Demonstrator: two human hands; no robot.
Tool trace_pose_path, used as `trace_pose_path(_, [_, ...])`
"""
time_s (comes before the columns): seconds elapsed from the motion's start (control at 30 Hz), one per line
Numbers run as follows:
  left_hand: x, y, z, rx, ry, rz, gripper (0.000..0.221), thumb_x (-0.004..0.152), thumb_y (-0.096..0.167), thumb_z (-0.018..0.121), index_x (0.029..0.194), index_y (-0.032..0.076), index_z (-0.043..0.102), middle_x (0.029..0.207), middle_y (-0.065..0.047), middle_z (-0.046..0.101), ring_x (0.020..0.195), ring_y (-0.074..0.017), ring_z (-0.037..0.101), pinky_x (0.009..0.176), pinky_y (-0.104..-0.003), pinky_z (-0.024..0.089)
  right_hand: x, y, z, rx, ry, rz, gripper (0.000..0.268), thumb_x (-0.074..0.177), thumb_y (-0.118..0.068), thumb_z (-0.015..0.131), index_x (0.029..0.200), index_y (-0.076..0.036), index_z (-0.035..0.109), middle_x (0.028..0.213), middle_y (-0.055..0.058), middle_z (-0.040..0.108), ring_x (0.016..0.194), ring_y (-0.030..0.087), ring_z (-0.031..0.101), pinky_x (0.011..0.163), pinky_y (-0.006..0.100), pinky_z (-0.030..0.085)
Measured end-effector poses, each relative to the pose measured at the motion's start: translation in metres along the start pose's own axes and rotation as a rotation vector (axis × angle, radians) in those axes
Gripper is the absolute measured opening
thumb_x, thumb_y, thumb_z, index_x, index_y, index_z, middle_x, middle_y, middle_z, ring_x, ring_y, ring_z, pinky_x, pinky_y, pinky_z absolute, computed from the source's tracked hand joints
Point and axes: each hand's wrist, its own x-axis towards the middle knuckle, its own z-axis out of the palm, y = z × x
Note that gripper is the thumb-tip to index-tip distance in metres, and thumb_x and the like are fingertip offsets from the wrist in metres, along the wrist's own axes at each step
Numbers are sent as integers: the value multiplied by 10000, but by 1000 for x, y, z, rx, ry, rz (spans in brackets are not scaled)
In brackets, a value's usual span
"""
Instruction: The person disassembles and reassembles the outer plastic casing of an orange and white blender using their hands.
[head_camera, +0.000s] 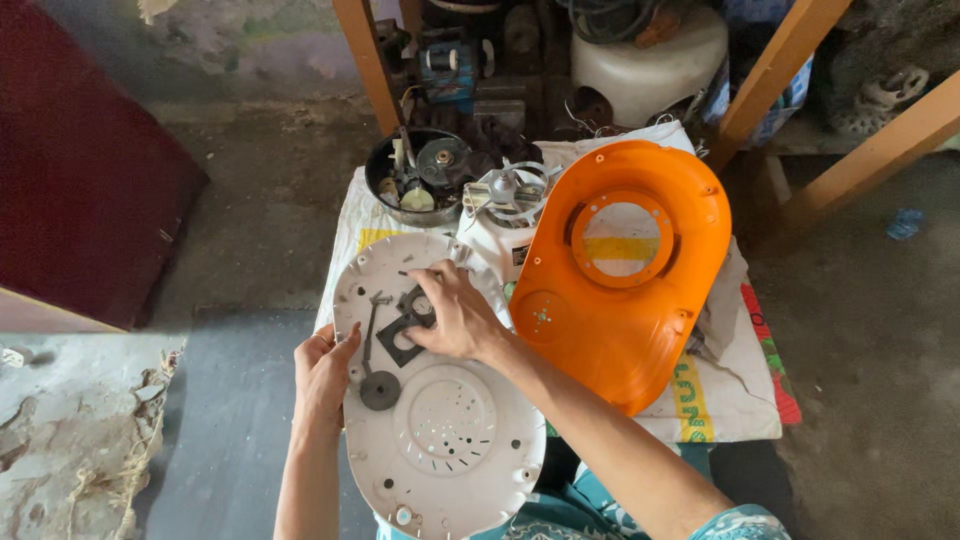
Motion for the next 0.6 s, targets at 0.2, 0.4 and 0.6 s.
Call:
trace_pose_path(0.2, [10,5,-4,85,34,14,309,949,145,667,1151,-88,687,916,-113,742,712,-125,637,639,-297,514,-2,15,10,109,21,109,745,671,-347,847,1283,-1,599,1287,204,572,1167,361,600,983,419,506])
trace_pose_path(0.4, [14,16,-2,121,13,-8,319,940,132,671,1153,-106,683,932,-134,751,738,-149,668,650,-310,529,-10,29,12,104,89,235,637,665,-337,850,1177,-11,657,1188,189,618,1109,356,629,947,421,509])
trace_pose_path(0.6, [18,55,11,290,2,41,339,924,112,657,1226,-41,648,943,-134,755,751,-164,685,653,-326,531,-35,18,19,114,262,138,545,871,-298,749,1281,25,595,1344,225,594,1216,406,582,1049,459,458])
